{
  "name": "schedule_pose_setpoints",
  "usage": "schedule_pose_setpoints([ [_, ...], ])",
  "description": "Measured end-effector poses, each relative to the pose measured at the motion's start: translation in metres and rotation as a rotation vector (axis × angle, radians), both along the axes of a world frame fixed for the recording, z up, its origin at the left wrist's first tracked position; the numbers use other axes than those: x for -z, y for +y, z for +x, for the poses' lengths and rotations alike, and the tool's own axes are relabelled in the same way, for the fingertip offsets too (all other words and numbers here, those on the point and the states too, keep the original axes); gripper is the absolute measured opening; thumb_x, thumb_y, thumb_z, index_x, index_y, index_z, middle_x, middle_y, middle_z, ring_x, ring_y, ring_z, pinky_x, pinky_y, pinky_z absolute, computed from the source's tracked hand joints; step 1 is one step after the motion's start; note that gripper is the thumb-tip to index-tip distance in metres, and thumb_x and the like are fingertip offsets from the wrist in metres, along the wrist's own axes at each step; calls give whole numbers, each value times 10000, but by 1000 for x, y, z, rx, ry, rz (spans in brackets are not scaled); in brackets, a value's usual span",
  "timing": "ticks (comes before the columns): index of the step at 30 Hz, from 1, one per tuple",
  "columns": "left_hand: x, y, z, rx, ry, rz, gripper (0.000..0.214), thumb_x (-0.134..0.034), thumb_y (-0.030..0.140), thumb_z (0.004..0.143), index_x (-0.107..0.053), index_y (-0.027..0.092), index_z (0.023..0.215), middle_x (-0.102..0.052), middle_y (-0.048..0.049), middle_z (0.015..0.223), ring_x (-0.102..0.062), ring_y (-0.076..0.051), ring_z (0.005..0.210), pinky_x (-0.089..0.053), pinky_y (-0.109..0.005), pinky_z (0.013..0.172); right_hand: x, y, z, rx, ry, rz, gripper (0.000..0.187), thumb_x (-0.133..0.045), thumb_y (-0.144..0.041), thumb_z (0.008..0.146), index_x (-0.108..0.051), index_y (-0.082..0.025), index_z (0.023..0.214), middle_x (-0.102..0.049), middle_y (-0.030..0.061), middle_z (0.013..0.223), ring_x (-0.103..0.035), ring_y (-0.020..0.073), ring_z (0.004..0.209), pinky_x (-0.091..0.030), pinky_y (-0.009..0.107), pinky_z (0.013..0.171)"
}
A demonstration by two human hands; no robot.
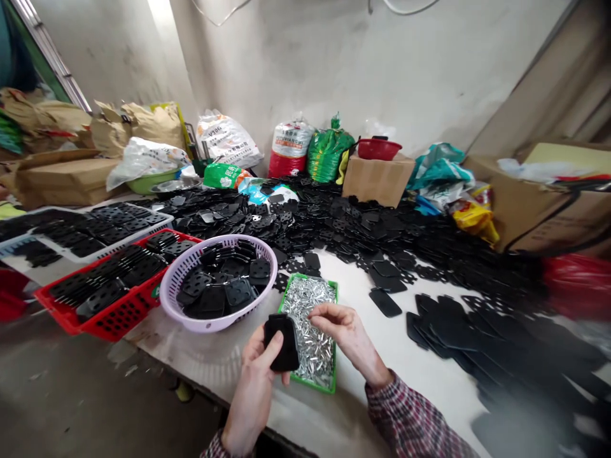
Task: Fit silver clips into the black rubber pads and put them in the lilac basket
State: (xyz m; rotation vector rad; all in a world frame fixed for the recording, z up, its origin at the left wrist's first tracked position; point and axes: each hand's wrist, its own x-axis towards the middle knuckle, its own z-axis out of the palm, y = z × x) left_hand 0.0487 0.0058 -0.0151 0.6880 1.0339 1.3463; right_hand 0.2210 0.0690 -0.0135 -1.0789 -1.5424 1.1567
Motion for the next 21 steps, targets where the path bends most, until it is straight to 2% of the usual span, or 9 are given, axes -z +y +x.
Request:
schedule_pose_setpoints([
  [2, 1, 0, 4, 10, 60, 0, 339, -665, 401, 846, -645, 181, 1103, -616, -17, 851, -515, -115, 647, -403, -200, 436, -8, -4, -1, -50, 151, -62, 136, -716, -297, 838, -720, -163, 862, -701, 33, 827, -619, 192, 778, -480, 266, 704],
  [4, 0, -1, 10, 51, 111, 15, 347, -662, 410, 843, -642, 177, 1099, -623, -26, 863, -520, -125, 659, -405, -203, 430, -14, -8, -2, -67, 214, -79, 150, -739, -309, 818, -727, -163, 848, -696, 29, 811, -611, 182, 766, -472, 260, 705],
  [11, -7, 4, 23, 141, 150, 58, 339, -627, 418, 863, -614, 188, 1111, -628, -31, 910, -537, -145, 701, -404, -205, 425, -21, -13, -2, 22, 334, -48, 165, -755, -333, 811, -737, -177, 861, -692, 20, 788, -597, 166, 745, -477, 251, 711],
  [15, -7, 6, 23, 135, 157, 67, 313, -616, 426, 872, -613, 191, 1079, -621, -15, 875, -511, -133, 681, -402, -200, 431, -24, -14, 2, 7, 291, -52, 173, -742, -333, 807, -769, -179, 879, -701, 26, 784, -613, 175, 736, -502, 262, 712],
  [21, -4, 6, 22, 117, 246, 68, 323, -634, 446, 851, -610, 205, 1064, -609, 5, 831, -526, -131, 636, -415, -207, 420, -26, -18, 5, 41, 206, 7, 195, -736, -309, 788, -785, -201, 943, -735, 47, 955, -665, 231, 924, -528, 302, 840],
])
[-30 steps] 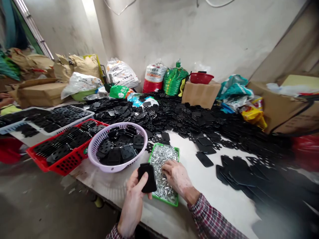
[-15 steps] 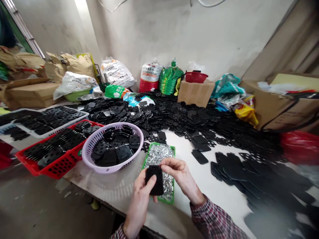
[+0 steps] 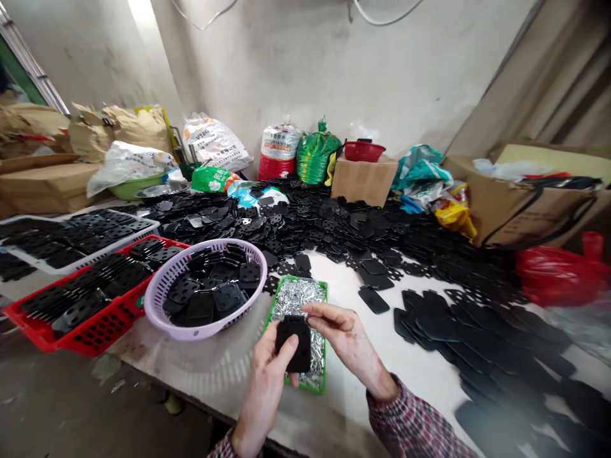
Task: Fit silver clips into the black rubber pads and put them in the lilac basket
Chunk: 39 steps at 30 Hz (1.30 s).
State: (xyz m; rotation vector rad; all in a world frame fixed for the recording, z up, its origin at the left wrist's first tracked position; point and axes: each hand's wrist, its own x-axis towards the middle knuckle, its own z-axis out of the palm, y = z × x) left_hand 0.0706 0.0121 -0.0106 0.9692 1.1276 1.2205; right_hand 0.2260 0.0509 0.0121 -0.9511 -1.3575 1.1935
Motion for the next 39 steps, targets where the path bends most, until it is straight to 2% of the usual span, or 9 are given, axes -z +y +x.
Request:
schedule_pose_setpoints([
  [7, -3, 0, -2, 68, 12, -3, 365, -618, 456, 851, -614, 192, 1102, -610, 0, 772, -525, -132, 595, -385, -202, 405, -11, -3, 6, -6, -305, 226, 342, -595, -216, 895, -682, -227, 1226, -696, -2, 801, -644, 166, 733, -512, 261, 724],
  [14, -5, -2, -7, -27, 201, -8, 471, -694, 484, 754, -653, 209, 1134, -673, -56, 833, -567, -177, 593, -416, -244, 412, -14, -7, 9, 39, -615, 423, 465, -470, -164, 916, -567, -178, 1371, -666, 45, 828, -606, 180, 682, -495, 292, 663],
  [17, -5, -1, -6, -9, 161, 1, 412, -663, 492, 789, -647, 212, 1092, -651, -29, 799, -561, -165, 596, -410, -229, 411, -14, -7, 4, 27, -462, 318, 416, -534, -202, 924, -595, -210, 1336, -684, 23, 817, -620, 177, 697, -509, 282, 679],
  [19, -4, 0, -4, -19, 106, 18, 383, -630, 493, 825, -627, 207, 1081, -626, -9, 789, -542, -147, 593, -412, -219, 413, -11, -7, -3, 42, -263, 169, 299, -618, -259, 905, -677, -204, 1194, -707, 21, 821, -652, 188, 742, -528, 271, 694],
  [22, -1, -1, 0, -99, 30, 7, 419, -622, 504, 838, -604, 216, 1142, -638, -17, 891, -560, -145, 639, -440, -221, 435, -1, -9, -14, 127, -65, 34, 178, -705, -316, 842, -746, -174, 941, -731, 59, 882, -680, 233, 836, -558, 297, 751],
  [24, 1, -3, 2, -158, -26, -27, 452, -628, 516, 838, -615, 224, 1182, -665, -40, 1002, -611, -166, 747, -494, -228, 522, 6, -11, -20, 190, -19, 22, 174, -721, -314, 813, -767, -176, 909, -737, 75, 928, -684, 257, 877, -569, 331, 797],
  [27, 1, -5, 1, -141, -242, -61, 474, -621, 504, 857, -635, 203, 1224, -682, -92, 1141, -646, -224, 946, -545, -282, 705, 9, -13, -21, 247, -16, 75, 190, -719, -306, 808, -787, -199, 949, -733, 82, 989, -677, 275, 935, -569, 372, 852],
  [31, 5, -7, -3, 89, -523, -63, 414, -625, 409, 885, -635, 217, 1252, -683, -116, 1213, -639, -276, 1070, -548, -383, 830, 6, -13, -18, 228, -81, 194, 184, -714, -303, 837, -796, -232, 986, -705, 84, 1116, -628, 291, 1085, -520, 410, 967],
  [39, 16, -8, -18, 115, -487, 66, 454, -760, 294, 784, -673, 253, 1228, -632, -74, 1355, -477, -281, 1333, -370, -399, 1118, 7, -14, -25, 144, -286, 399, 245, -584, -270, 968, -736, -270, 1160, -630, 55, 1284, -586, 264, 1168, -486, 409, 1020],
])
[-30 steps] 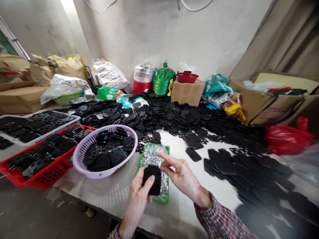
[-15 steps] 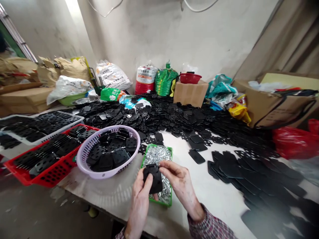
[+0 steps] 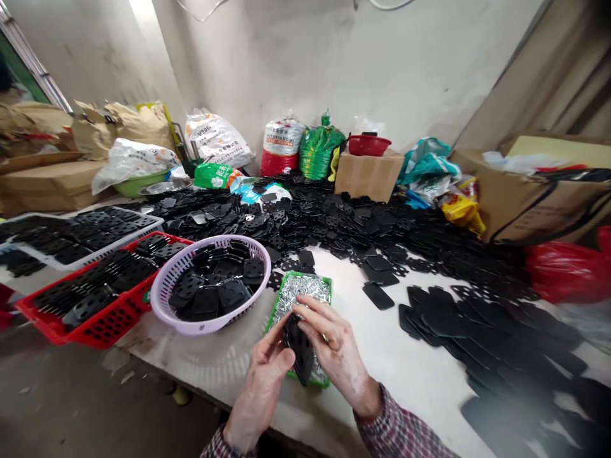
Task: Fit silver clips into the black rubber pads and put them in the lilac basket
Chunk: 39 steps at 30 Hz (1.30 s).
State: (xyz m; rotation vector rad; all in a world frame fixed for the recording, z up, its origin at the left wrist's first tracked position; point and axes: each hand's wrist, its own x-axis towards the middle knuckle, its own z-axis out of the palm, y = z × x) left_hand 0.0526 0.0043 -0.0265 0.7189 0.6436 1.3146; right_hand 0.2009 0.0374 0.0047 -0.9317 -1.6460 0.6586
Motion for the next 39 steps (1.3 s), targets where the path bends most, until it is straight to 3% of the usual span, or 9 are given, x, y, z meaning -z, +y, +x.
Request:
schedule_pose_setpoints([
  [2, -3, 1, -5, -45, 48, -6, 459, -753, 302, 787, -667, 245, 1234, -626, -74, 1366, -471, -278, 1341, -351, -392, 1133, 2, 7, 4, 27, -33, 10, 281, -568, -258, 982, -685, -244, 1238, -653, 65, 1238, -619, 249, 1106, -511, 384, 980],
  [4, -7, 2, -9, -119, 95, -13, 478, -753, 328, 779, -659, 237, 1240, -641, -80, 1344, -516, -285, 1297, -399, -391, 1095, 5, 16, 11, 76, -246, -41, 258, -539, -224, 997, -682, -216, 1211, -689, 66, 1133, -657, 222, 982, -545, 334, 875],
  [8, -12, 4, -17, -292, 272, -11, 509, -771, 330, 751, -650, 235, 1236, -689, -67, 1247, -601, -262, 1161, -508, -314, 927, 15, 29, 11, 63, -831, -136, 180, -603, -115, 924, -726, -190, 816, -683, 46, 821, -640, 208, 766, -491, 274, 673],
  [16, -25, 8, -16, -409, 458, -38, 555, -825, 376, 645, -685, 192, 1149, -715, -57, 1003, -598, -172, 753, -503, -252, 649, 33, 27, -4, 21, -1001, -103, 211, -562, -9, 858, -648, -161, 740, -634, 66, 795, -595, 221, 776, -416, 280, 684],
  [19, -28, 9, -16, -415, 474, -46, 544, -810, 378, 657, -679, 190, 1151, -705, -50, 976, -583, -159, 717, -485, -248, 626, 35, 27, 5, 11, -880, -120, 194, -515, -56, 907, -628, -173, 801, -633, 53, 811, -587, 215, 778, -422, 287, 700],
  [24, -20, 10, -14, -330, 503, -41, 555, -799, 397, 671, -664, 207, 1174, -690, -68, 1057, -582, -165, 752, -494, -255, 628, 24, 21, 10, -120, -154, -312, 182, -484, -260, 985, -586, -200, 847, -610, 13, 772, -590, 194, 724, -458, 271, 652],
  [26, -15, 8, -8, -286, 542, -30, 540, -799, 384, 674, -670, 211, 1169, -682, -66, 1058, -583, -166, 756, -504, -261, 639, 14, 17, 7, -186, 2, -327, 176, -520, -309, 979, -604, -201, 868, -619, 10, 796, -600, 193, 754, -473, 267, 677],
  [31, -11, 4, 5, -215, 522, -31, 516, -780, 333, 713, -656, 221, 1201, -673, -41, 1000, -561, -148, 743, -500, -252, 679, -5, 9, 3, -177, 73, -281, 170, -559, -313, 972, -644, -197, 881, -638, 11, 811, -600, 184, 768, -475, 258, 695],
  [39, -18, 4, 10, -148, 518, 15, 460, -761, 313, 741, -666, 240, 1185, -668, -36, 1053, -543, -143, 776, -478, -241, 699, -8, 10, 7, -148, 93, -255, 159, -572, -277, 959, -632, -196, 836, -636, 3, 770, -609, 172, 731, -479, 241, 679],
])
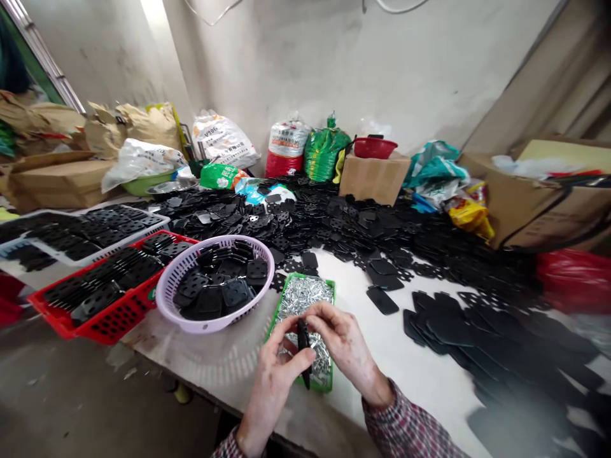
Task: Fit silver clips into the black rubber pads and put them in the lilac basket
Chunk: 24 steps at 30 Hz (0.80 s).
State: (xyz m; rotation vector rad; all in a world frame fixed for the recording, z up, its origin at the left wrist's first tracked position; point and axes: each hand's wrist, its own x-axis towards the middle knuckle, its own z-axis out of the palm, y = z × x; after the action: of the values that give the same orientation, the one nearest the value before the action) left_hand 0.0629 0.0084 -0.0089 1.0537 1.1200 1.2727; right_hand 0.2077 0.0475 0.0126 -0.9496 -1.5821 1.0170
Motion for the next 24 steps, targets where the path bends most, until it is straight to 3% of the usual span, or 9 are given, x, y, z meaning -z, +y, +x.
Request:
schedule_pose_setpoints([
  [4, 1, 1, 1, -1, 18, 3, 458, -753, 325, 742, -660, 232, 1180, -676, -39, 1071, -570, -153, 786, -487, -254, 700, -3, -2, 1, 51, 64, 16, 162, -545, -292, 977, -614, -199, 863, -639, 9, 780, -621, 177, 735, -490, 249, 694],
  [8, -1, 1, 1, -66, 128, -13, 546, -763, 383, 720, -625, 199, 1215, -679, -50, 1004, -581, -165, 729, -491, -285, 663, -4, -3, 2, 4, 49, -9, 164, -575, -263, 945, -606, -195, 800, -607, -5, 734, -585, 167, 716, -461, 235, 668],
  [14, -5, 3, 4, -132, 325, 61, 553, -742, 393, 732, -600, 187, 1225, -640, -106, 1189, -604, -259, 989, -487, -362, 827, 0, -4, -1, 36, 92, -20, 173, -574, -304, 944, -649, -180, 850, -618, 13, 778, -570, 171, 727, -462, 242, 674],
  [20, 2, 4, 6, -120, 492, 117, 529, -707, 387, 769, -562, 222, 1251, -611, -78, 1204, -605, -223, 903, -496, -374, 794, 3, -5, -2, 135, 188, 14, 155, -601, -284, 934, -633, -188, 817, -610, 0, 749, -570, 160, 709, -466, 231, 655],
  [24, 3, 7, 8, -128, 518, 141, 524, -713, 358, 756, -562, 216, 1238, -605, -77, 1210, -603, -218, 889, -500, -388, 810, 5, -4, 0, 121, 196, -28, 75, -676, -243, 853, -682, -185, 807, -665, 16, 797, -610, 175, 763, -490, 239, 705],
])
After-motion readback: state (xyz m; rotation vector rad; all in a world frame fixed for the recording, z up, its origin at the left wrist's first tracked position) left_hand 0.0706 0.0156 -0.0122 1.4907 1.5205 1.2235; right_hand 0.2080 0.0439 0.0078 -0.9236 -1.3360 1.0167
